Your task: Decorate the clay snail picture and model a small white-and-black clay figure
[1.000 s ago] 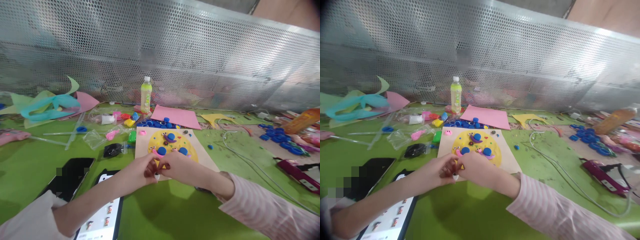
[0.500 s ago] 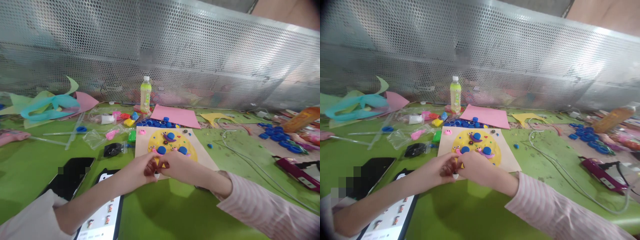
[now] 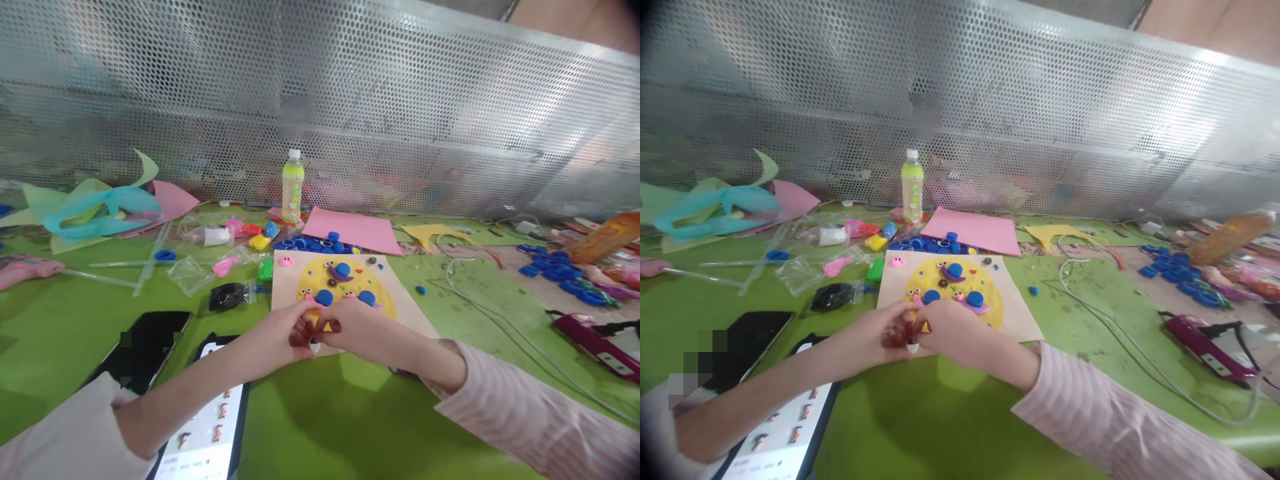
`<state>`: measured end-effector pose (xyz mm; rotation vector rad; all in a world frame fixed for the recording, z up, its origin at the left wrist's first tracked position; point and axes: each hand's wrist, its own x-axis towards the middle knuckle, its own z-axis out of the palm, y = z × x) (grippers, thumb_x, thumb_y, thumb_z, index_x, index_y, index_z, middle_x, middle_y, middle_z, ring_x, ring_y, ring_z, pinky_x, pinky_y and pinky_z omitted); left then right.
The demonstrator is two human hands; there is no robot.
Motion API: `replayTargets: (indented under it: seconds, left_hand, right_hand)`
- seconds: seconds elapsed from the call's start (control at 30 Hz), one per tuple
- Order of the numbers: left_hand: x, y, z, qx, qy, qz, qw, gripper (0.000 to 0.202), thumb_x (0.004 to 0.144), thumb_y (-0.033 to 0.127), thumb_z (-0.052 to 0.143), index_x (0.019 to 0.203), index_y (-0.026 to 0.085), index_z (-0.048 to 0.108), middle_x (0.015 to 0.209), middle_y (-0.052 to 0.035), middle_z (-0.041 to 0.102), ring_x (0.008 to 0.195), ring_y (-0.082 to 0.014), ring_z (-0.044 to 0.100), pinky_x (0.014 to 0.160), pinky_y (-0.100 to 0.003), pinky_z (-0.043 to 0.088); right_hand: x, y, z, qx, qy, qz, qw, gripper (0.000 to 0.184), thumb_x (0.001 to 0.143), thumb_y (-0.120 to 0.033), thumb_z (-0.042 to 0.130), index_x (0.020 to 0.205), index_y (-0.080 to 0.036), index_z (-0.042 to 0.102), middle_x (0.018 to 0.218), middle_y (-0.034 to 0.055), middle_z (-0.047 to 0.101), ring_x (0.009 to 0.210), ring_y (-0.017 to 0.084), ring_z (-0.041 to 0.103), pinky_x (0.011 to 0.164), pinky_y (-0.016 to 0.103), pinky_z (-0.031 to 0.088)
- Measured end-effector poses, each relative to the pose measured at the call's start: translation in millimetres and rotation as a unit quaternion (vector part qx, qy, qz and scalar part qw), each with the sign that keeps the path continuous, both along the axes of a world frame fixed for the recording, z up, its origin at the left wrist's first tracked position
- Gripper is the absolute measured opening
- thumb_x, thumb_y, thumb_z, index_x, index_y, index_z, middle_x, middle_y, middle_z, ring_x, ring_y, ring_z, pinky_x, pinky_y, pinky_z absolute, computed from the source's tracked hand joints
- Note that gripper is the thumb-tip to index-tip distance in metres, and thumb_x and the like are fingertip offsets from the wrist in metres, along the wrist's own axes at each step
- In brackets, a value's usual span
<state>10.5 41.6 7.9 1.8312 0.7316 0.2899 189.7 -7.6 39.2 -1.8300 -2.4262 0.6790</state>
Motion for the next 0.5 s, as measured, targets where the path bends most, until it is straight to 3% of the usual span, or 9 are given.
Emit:
replayTargets:
  seconds: [0.3, 0.5]
  left_hand:
    - [-1.3, 3.8, -1.9, 0.035, -0.007, -0.014, 0.999, 0.046, 0.074, 0.021, 0.068, 0.118, 0.026, 0.058, 0.081, 0.0031, 0.060, 0.073, -0.0164, 0.060, 0.072, -0.030, 0.049]
    - [-0.7, 2.8, 2.3, 0.031, 0.006, -0.011, 0.999, 0.036, 0.075, 0.022, 0.069, 0.110, 0.022, 0.062, 0.078, 0.0019, 0.060, 0.072, -0.0170, 0.059, 0.070, -0.030, 0.049]
  right_hand:
    - [-0.9, -2.5, 1.0, 0.019, 0.026, -0.012, 0.999, 0.020, 0.095, -0.034, 0.061, 0.089, -0.015, 0.064, 0.080, -0.0013, 0.064, 0.068, 0.012, 0.061, 0.066, 0.029, 0.052]
    - [0.7, -2.2, 1.6, 0.038, 0.068, -0.046, 0.996, 0.010, 0.085, -0.019, 0.063, 0.089, -0.018, 0.072, 0.065, -0.0045, 0.058, 0.054, 0.009, 0.048, 0.054, 0.023, 0.037]
